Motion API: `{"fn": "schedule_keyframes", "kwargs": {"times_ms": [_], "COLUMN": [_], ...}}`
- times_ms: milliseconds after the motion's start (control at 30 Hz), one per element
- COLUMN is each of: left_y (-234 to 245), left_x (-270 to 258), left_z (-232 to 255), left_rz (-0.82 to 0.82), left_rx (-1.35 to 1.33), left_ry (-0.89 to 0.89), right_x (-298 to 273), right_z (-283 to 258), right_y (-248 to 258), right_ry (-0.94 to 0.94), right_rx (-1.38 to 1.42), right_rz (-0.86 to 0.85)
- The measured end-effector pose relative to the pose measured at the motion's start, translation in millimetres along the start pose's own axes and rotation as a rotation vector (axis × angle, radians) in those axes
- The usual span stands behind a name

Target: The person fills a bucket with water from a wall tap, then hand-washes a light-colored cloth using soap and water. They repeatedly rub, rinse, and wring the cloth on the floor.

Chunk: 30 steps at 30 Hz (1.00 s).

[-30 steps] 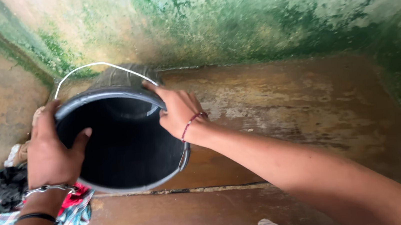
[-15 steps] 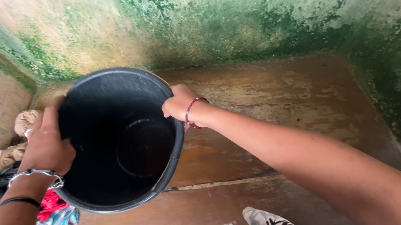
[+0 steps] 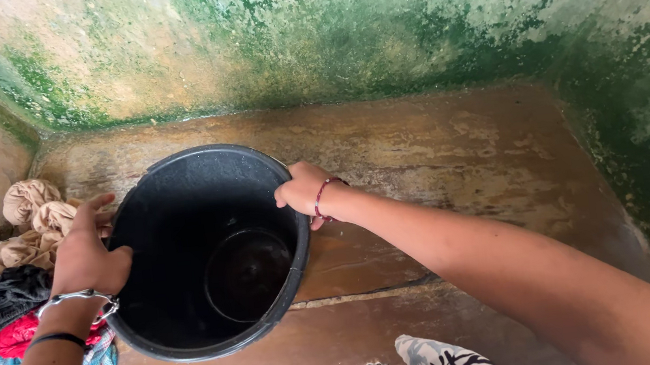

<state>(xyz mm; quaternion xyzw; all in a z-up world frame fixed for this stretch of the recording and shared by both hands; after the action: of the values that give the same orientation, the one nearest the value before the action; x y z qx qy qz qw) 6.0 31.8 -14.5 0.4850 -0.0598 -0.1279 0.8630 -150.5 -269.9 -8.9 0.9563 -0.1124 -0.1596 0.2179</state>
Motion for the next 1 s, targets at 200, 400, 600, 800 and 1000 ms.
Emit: {"fn": "schedule_keyframes", "kwargs": {"times_ms": [200, 400, 600, 800, 1000], "left_y": [-12.7, -20.0, -13.8, 35.5, 82.4], "left_x": [4.0, 14.7, 13.8, 7.7, 9.8], "left_z": [-5.1, -11.9, 11.4, 75.7, 106.4], "left_rz": [0.017, -0.070, -0.160, 0.056, 0.203], "left_rx": [-0.048, -0.170, -0.270, 0.221, 0.326], "left_ry": [0.088, 0.085, 0.148, -0.147, -0.135], "right_x": [23.7, 29.3, 17.8, 20.5, 28.3], "right_z": [22.3, 35.3, -24.5, -119.6, -179.2], "right_y": [-4.5, -4.9, -0.6, -30.0, -48.3], "right_ry": [0.088, -0.001, 0.597, 0.950, 1.096], "right_rx": [-0.003, 0.110, -0.353, -0.637, -0.749], "right_rz": [0.205, 0.436, 0.551, 0.193, 0.060]}}
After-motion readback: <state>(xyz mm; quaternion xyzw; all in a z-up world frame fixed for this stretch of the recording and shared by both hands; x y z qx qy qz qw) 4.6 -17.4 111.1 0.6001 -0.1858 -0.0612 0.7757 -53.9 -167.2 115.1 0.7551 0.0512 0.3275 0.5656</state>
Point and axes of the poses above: each hand's wrist, its own x-axis towards the middle knuckle, its own y-axis out of the back of the hand, z = x × y, the point moved 1 cm from there along x, towards the middle knuckle, and after that the axes turned 13 degrees about y, right-handed, at the moved point
